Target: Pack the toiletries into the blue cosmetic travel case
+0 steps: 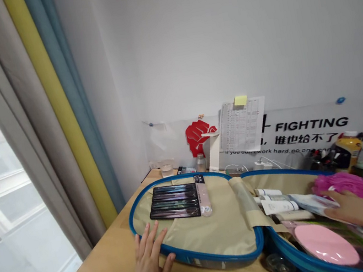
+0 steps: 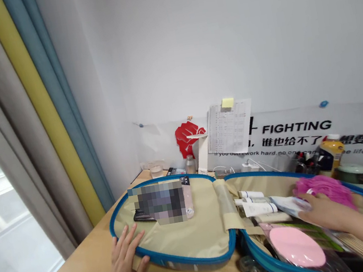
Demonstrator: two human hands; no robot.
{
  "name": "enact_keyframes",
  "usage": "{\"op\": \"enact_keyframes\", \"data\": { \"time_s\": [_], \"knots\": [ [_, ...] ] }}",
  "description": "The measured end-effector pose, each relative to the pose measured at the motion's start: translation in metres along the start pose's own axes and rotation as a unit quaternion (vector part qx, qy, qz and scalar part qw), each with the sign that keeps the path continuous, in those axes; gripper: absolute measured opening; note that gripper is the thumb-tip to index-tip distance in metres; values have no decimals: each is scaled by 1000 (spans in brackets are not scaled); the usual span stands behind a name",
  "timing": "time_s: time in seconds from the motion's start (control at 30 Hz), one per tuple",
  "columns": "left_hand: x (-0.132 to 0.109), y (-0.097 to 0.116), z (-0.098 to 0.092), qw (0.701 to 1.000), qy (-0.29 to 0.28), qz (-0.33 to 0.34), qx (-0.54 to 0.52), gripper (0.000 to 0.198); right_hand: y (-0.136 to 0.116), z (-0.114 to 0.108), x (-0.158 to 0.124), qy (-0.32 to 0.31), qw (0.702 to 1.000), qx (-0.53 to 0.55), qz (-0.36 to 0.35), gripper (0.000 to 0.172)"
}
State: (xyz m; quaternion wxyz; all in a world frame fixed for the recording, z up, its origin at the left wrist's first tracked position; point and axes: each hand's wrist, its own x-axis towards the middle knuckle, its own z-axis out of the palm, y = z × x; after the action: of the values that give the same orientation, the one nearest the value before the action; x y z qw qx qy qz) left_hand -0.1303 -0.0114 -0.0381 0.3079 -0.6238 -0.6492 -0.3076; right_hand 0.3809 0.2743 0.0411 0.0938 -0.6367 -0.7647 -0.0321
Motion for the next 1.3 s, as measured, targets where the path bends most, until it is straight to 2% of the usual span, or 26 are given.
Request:
{"op": "enact_keyframes", "data": {
  "time_s": [0.13,0.23,0.3,0.37,0.47,0.53,0.63,0.73,0.83,1.0,1.13,1.3],
  "knots": [
    [0,1,0,1000,1,4,8,44,-12,-29,7,-36,999,-7,27,66],
    [-1,0,0,1000,-5,4,13,45,-41,-59,4,-37,999,8,-4,71],
    [-1,0,1,1000,-7,1,13,47,-77,-82,-2,-49,996,49,-59,69],
    [0,1,0,1000,-1,-1,8,51,-124,-101,-10,-57,982,116,-138,65],
    [2,4,-1,1000,14,-6,-6,61,-200,-112,-20,-129,928,195,-290,57],
    [3,5,-2,1000,22,-16,-12,67,-245,-106,-26,-169,899,211,-345,51],
    [4,7,-2,999,33,-26,-15,71,-301,-84,-31,-236,850,226,-412,46],
    [4,8,-3,998,43,-26,-26,72,-343,-59,-37,-291,815,236,-442,45],
    [4,9,-4,997,50,-33,-41,72,-371,-38,-41,-333,791,246,-451,44],
    [3,9,-6,997,55,-59,-20,73,-389,-14,-41,-369,768,247,-461,47],
    [4,7,-5,999,17,-39,-10,70,-389,-8,-43,-377,753,229,-487,49],
    [2,2,-2,1000,-6,-20,-2,57,-386,-3,-49,-364,764,189,-498,71]
  ]
}}
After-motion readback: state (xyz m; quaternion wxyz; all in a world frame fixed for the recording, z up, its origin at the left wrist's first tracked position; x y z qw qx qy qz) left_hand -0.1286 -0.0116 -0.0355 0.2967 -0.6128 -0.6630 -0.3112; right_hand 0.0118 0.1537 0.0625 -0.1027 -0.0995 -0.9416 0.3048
